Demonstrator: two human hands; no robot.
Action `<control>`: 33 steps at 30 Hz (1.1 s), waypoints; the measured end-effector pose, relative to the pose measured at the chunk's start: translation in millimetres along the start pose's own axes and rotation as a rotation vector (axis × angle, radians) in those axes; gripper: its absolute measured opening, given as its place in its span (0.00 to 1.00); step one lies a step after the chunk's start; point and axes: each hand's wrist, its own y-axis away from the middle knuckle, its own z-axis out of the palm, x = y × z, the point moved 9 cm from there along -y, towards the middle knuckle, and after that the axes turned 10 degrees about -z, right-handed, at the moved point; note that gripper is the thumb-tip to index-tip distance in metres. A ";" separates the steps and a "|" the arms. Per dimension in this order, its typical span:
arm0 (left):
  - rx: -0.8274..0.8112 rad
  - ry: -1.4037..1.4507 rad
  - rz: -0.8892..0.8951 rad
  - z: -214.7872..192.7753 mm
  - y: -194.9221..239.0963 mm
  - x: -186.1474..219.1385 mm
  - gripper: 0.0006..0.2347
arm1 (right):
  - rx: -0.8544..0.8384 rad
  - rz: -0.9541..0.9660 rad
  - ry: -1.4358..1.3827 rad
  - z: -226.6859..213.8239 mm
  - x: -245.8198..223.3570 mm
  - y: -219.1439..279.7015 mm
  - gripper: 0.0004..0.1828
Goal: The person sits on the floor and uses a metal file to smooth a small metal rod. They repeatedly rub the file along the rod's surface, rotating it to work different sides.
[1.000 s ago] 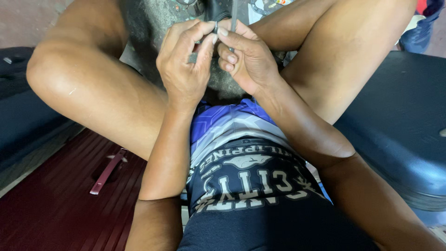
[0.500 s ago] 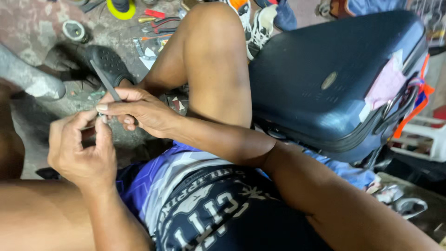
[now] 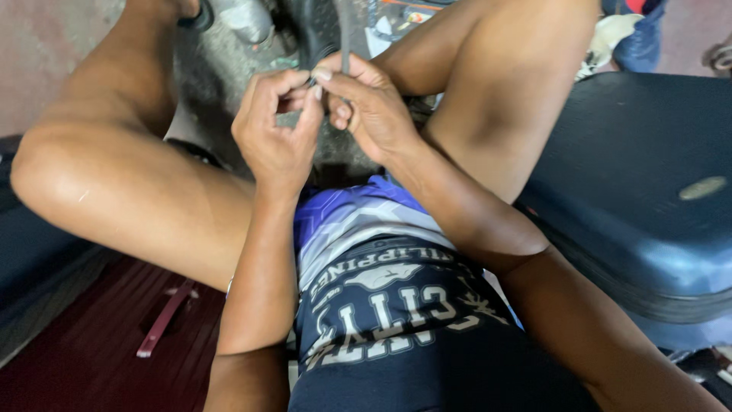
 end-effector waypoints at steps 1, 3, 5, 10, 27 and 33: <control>0.003 0.025 -0.014 -2.0 -1.6 -3.4 0.08 | 0.002 -0.008 0.003 0.3 -2.0 -0.2 0.04; 0.043 -0.081 0.033 -9.9 -5.9 -5.9 0.08 | -0.060 -0.075 0.088 4.7 -8.3 -2.6 0.13; 0.081 -0.162 0.057 -17.9 -16.1 -14.0 0.08 | -0.117 -0.158 0.309 7.2 -11.6 -6.9 0.18; 0.154 -0.227 0.021 -28.9 -61.8 -54.3 0.08 | -0.158 -0.345 1.014 9.1 -12.5 -26.2 0.18; 0.174 -0.116 -0.115 -27.5 -77.7 -102.9 0.07 | -0.103 -0.377 1.145 28.0 3.0 -56.4 0.21; 0.181 -0.032 -0.160 -25.6 -80.6 -104.9 0.07 | -0.103 -0.366 1.094 27.8 0.3 -55.6 0.21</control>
